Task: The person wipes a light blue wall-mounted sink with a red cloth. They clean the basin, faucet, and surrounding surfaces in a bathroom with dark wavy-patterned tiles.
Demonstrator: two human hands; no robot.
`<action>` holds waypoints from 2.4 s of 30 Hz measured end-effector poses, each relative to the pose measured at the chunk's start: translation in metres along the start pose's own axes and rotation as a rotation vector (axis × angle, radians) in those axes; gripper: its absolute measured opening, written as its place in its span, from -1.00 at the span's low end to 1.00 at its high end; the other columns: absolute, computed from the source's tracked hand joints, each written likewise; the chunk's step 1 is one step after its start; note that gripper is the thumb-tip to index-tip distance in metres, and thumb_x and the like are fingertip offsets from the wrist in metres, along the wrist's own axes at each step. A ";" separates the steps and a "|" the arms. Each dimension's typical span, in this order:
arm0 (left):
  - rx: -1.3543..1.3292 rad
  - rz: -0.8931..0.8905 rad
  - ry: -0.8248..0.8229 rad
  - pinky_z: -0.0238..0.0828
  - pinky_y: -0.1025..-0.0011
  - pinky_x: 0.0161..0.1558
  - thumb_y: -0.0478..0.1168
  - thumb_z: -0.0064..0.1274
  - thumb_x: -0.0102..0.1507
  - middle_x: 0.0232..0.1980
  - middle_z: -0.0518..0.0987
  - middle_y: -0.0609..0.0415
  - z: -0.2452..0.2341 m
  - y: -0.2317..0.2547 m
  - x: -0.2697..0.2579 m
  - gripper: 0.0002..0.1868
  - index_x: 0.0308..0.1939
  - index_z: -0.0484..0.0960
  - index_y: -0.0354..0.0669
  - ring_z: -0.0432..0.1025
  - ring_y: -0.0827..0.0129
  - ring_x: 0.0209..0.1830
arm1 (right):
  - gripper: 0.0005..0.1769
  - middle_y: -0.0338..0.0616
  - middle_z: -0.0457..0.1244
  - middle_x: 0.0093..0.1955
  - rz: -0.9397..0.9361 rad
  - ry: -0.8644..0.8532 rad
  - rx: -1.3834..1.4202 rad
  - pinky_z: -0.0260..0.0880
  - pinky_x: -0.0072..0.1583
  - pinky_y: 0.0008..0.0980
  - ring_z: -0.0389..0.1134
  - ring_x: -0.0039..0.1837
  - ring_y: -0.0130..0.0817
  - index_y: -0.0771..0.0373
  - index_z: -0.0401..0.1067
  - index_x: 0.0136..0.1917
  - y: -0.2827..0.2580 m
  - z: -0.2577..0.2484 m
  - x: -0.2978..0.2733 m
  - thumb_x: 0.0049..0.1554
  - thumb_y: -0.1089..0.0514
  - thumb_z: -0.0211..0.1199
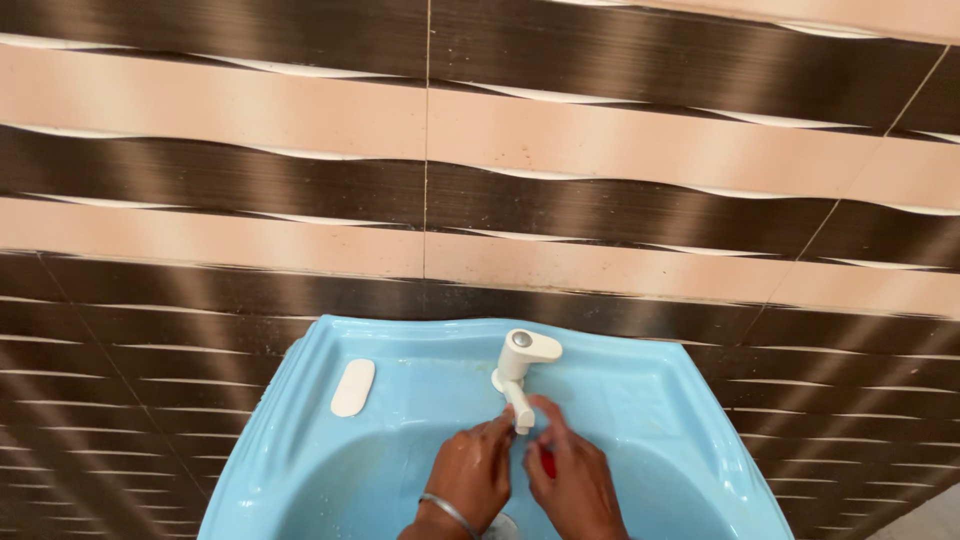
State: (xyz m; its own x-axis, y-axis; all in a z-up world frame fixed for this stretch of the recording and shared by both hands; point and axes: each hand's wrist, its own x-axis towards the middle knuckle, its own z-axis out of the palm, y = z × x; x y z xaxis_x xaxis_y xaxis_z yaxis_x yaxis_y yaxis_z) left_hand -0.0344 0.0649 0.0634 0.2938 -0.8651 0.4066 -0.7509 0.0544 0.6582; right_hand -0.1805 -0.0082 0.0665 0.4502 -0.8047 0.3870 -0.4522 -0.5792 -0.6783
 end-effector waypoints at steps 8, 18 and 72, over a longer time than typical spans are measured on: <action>-0.858 -0.781 -0.032 0.58 0.43 -0.45 -0.12 0.29 0.24 -0.37 0.73 -0.16 0.011 0.007 0.047 -0.63 -0.26 0.65 -0.49 0.66 0.20 -0.45 | -0.69 -0.25 0.41 0.01 0.362 -0.703 0.225 0.60 0.01 -0.48 0.55 0.00 -0.48 0.00 0.41 0.20 0.069 0.003 -0.019 0.18 0.13 0.29; -0.874 -1.026 -0.257 0.47 0.46 -0.56 0.10 0.27 0.23 -0.40 0.66 -0.11 0.034 -0.005 0.066 -0.49 -0.30 0.59 -0.38 0.56 0.26 -0.53 | -0.56 -0.40 0.20 -0.48 1.512 -0.398 1.239 0.02 -0.42 -0.53 0.19 -0.44 -0.53 0.01 0.36 -0.43 0.080 0.048 0.055 0.25 -0.11 0.08; -1.896 -1.125 0.211 0.39 0.42 -0.23 0.04 0.01 0.33 -0.36 0.44 0.08 0.182 0.010 0.152 -0.71 -0.21 0.53 -0.09 0.37 0.32 -0.35 | -0.66 -0.10 0.32 -0.11 0.940 0.296 1.347 0.41 -0.02 -0.23 0.34 -0.09 -0.20 0.16 0.39 0.02 0.109 -0.039 0.128 0.23 -0.15 0.18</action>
State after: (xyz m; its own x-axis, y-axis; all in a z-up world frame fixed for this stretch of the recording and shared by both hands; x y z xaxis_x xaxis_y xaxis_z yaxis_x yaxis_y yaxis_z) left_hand -0.1050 -0.1565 0.0166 0.2047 -0.8336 -0.5130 0.9716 0.1096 0.2096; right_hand -0.2019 -0.1792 0.0665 0.2022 -0.8701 -0.4496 0.5500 0.4807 -0.6830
